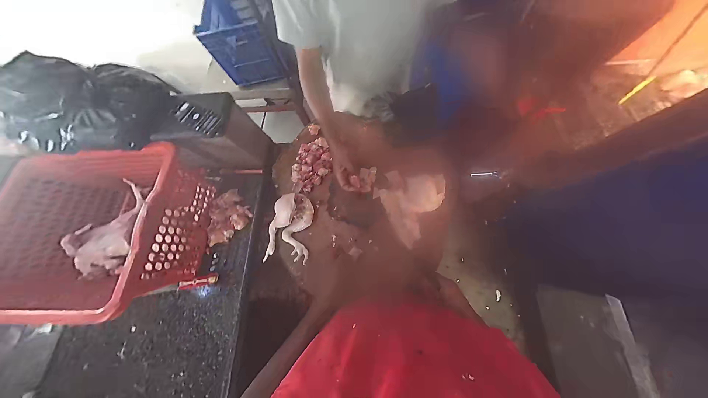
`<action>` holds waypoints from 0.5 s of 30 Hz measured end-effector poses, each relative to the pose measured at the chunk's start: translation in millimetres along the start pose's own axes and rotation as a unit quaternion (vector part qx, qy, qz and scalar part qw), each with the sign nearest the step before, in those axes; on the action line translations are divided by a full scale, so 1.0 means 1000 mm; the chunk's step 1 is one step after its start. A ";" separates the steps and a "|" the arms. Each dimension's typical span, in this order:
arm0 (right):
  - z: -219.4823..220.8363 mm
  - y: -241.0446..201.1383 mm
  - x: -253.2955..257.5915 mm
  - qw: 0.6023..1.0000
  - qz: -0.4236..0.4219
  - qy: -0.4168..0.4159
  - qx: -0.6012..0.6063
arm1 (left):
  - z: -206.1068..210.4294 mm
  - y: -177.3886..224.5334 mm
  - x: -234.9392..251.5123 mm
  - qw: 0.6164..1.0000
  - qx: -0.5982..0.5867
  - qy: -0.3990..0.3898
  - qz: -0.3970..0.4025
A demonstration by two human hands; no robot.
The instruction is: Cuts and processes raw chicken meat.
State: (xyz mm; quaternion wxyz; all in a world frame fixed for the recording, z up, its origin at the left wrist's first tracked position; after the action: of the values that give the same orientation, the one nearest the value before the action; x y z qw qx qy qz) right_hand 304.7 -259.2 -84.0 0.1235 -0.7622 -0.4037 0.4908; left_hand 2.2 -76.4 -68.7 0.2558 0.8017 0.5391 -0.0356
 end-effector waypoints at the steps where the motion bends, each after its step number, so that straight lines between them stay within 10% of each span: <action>1: -0.004 -0.005 0.003 1.000 0.007 -0.009 -0.022 | -0.002 0.007 0.000 1.000 0.011 -0.004 -0.001; 7: -0.017 -0.029 0.001 0.996 0.006 -0.025 -0.086 | -0.034 0.013 0.007 0.972 -0.229 -0.038 -0.032; 12: -0.016 -0.037 -0.003 1.000 0.000 0.000 -0.027 | -0.050 0.024 0.011 0.835 -0.550 -0.010 -0.007; 15: -0.008 -0.046 -0.009 0.999 0.003 0.014 0.033 | -0.042 0.020 0.021 0.957 -0.289 -0.003 -0.013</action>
State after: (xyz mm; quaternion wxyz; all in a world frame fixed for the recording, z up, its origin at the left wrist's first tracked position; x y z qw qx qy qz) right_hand 286.9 -234.3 -47.2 0.1527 -0.7654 -0.3836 0.4937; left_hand 19.6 -45.7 -31.7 0.4772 0.6865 0.5362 0.1161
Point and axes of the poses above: each hand's wrist, its own x-axis towards the middle knuckle, its own z-axis out of the palm, y = z × x, the point moved 2 cm from there along x, towards the middle knuckle, and after that the axes turned 7 degrees about x, right-handed, at the moved point
